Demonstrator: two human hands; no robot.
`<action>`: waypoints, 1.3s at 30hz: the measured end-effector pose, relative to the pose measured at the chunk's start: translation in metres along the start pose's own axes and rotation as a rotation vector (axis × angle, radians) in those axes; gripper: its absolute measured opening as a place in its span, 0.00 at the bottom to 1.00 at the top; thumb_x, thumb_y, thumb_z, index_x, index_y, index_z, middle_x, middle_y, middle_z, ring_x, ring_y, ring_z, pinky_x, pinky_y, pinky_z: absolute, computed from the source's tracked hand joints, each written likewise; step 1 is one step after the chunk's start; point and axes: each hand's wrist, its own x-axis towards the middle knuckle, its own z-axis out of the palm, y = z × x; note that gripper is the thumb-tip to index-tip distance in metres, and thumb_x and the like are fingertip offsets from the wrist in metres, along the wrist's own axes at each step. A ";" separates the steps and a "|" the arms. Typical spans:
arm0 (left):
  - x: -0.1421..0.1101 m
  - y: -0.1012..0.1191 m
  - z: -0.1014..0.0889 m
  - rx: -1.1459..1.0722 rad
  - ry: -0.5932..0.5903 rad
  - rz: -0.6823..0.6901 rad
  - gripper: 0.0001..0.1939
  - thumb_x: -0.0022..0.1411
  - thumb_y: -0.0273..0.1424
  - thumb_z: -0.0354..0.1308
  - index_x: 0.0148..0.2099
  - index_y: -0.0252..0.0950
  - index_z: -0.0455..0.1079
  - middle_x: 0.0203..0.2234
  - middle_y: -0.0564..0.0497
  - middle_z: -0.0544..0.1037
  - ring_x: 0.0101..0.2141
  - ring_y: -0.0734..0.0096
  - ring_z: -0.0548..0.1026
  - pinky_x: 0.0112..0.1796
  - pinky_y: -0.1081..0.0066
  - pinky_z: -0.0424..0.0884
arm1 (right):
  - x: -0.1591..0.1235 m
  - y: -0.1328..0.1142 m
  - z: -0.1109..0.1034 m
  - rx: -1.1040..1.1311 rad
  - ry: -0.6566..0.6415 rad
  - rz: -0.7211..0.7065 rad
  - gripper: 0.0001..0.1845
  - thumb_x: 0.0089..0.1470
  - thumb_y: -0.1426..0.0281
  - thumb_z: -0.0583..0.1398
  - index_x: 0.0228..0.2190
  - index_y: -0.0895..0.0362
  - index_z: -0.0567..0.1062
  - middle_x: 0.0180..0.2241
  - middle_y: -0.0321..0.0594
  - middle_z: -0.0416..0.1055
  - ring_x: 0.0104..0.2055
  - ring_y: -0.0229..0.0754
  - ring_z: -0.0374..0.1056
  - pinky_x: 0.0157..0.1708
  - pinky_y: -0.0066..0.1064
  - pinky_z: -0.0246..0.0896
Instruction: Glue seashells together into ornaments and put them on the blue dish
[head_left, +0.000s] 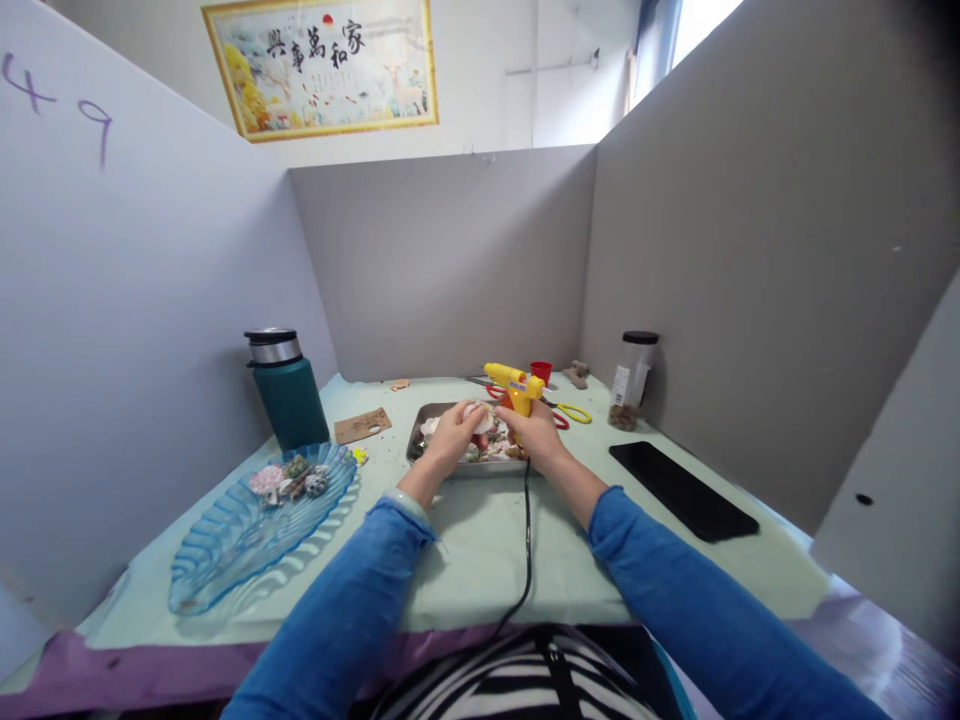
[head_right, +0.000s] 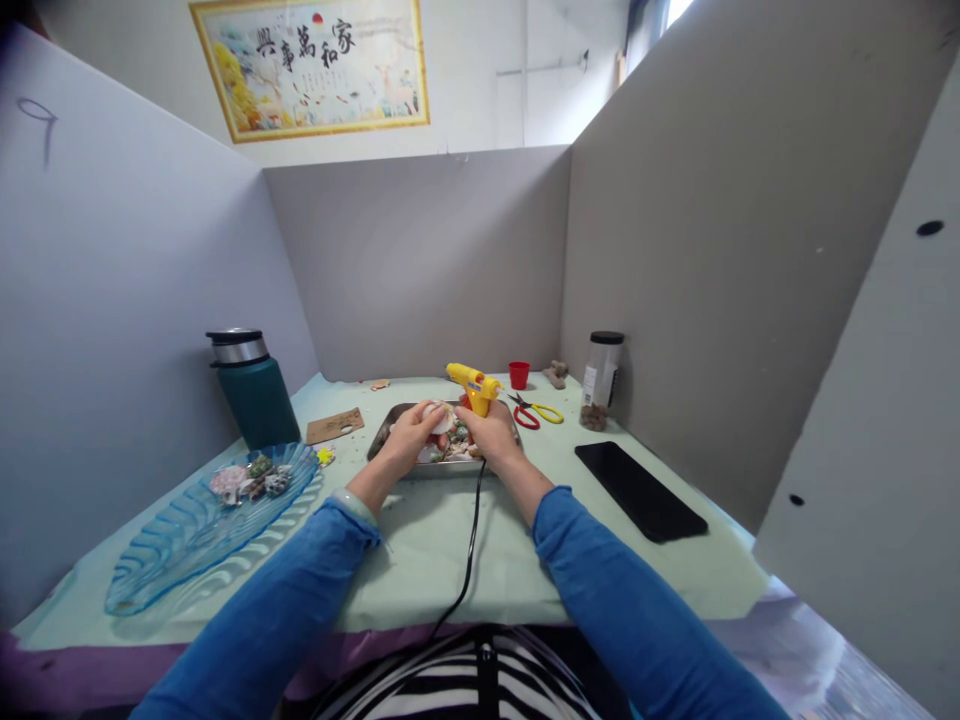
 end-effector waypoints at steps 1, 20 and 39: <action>0.000 0.000 0.000 0.006 0.002 0.002 0.15 0.58 0.43 0.56 0.34 0.35 0.65 0.16 0.56 0.69 0.16 0.77 0.66 0.20 0.77 0.61 | 0.000 0.000 0.000 0.003 0.003 0.000 0.15 0.42 0.60 0.63 0.29 0.58 0.74 0.19 0.35 0.68 0.19 0.36 0.61 0.18 0.27 0.56; -0.001 0.002 0.001 0.044 0.012 0.026 0.13 0.59 0.41 0.56 0.33 0.35 0.65 0.17 0.55 0.70 0.16 0.77 0.66 0.21 0.76 0.59 | 0.000 -0.002 0.001 -0.001 0.006 0.007 0.15 0.41 0.62 0.63 0.31 0.58 0.74 0.19 0.34 0.68 0.18 0.34 0.59 0.18 0.26 0.55; -0.002 0.003 0.000 0.037 -0.004 0.038 0.13 0.59 0.42 0.55 0.34 0.35 0.65 0.17 0.55 0.71 0.16 0.77 0.65 0.21 0.76 0.60 | 0.000 -0.001 0.002 0.061 -0.050 0.030 0.13 0.42 0.62 0.63 0.29 0.58 0.71 0.17 0.30 0.63 0.16 0.32 0.56 0.14 0.25 0.53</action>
